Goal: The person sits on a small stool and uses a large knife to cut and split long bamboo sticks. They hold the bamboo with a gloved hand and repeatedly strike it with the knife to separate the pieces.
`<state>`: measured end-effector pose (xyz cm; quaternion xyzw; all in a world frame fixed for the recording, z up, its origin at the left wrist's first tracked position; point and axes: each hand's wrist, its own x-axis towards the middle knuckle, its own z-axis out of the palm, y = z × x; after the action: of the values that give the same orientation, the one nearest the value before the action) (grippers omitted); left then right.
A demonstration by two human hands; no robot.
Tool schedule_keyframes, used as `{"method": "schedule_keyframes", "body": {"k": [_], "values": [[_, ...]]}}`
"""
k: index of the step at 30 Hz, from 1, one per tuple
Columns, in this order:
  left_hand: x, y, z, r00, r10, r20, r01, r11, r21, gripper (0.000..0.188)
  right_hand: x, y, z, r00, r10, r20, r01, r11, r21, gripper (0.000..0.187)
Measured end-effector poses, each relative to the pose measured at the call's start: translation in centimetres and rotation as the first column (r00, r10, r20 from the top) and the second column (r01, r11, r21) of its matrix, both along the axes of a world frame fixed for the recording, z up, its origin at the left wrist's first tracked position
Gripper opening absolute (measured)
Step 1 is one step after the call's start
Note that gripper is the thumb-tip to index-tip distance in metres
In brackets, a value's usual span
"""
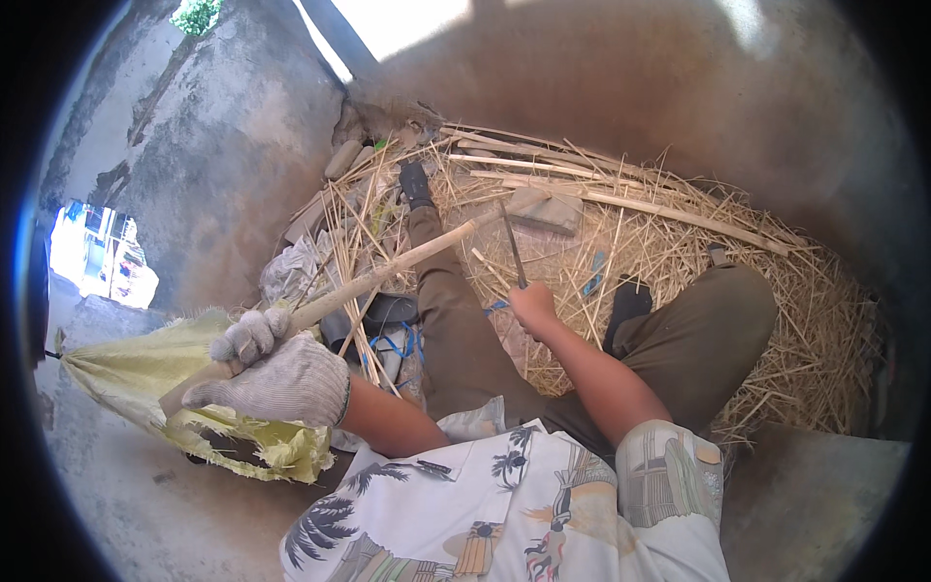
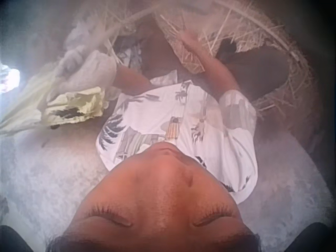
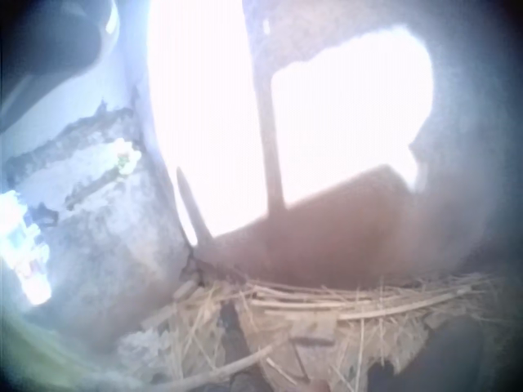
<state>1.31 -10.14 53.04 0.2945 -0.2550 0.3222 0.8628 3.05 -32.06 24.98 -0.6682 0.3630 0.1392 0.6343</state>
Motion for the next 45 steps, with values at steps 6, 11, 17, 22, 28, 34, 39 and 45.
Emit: {"method": "schedule_keyframes", "body": {"k": [6, 11, 17, 22, 28, 34, 39, 45], "values": [[-0.9, -0.9, 0.7, 0.965, 0.209, -0.156, -0.218, 0.975, -0.044, 0.068, -1.0, 2.3, 3.1, 0.830, 0.331, 0.449, -0.179, 0.921, -0.346, 0.034], [-0.5, -2.5, 1.6, 0.941, 0.269, -0.206, -0.281, 0.959, -0.033, 0.069, 0.5, -0.5, -2.4, 0.995, -0.063, -0.080, 0.064, 0.998, 0.009, 0.035], [-0.4, -0.7, 0.5, 0.997, 0.067, -0.025, -0.067, 0.998, 0.014, 0.069, -1.3, 2.2, 4.4, 0.810, 0.409, 0.421, -0.232, 0.882, -0.410, 0.035], [-1.3, -2.5, -0.2, 0.988, -0.133, 0.080, 0.126, 0.988, 0.085, 0.068, -0.5, -0.4, -0.9, 0.942, 0.112, 0.316, -0.001, 0.944, -0.330, 0.037], [-1.9, -2.0, 0.4, 0.965, -0.218, 0.143, 0.195, 0.967, 0.162, 0.068, 0.5, -0.7, 7.4, 0.775, -0.025, 0.632, 0.184, 0.965, -0.188, 0.036], [-2.8, -4.6, 1.0, 0.931, -0.323, 0.171, 0.294, 0.940, 0.172, 0.074, -1.3, -1.7, 2.5, 0.911, -0.018, 0.413, 0.112, 0.972, -0.205, 0.029], [-1.9, -3.2, 0.6, 0.920, -0.345, 0.185, 0.316, 0.934, 0.169, 0.077, -1.0, -2.2, 5.5, 0.937, 0.172, 0.303, 0.000, 0.869, -0.495, 0.032], [-1.8, -3.3, 0.6, 0.936, -0.310, 0.165, 0.297, 0.950, 0.099, 0.079, -1.2, -2.7, 9.9, 0.562, -0.182, 0.807, 0.295, 0.955, 0.009, 0.037]]}}
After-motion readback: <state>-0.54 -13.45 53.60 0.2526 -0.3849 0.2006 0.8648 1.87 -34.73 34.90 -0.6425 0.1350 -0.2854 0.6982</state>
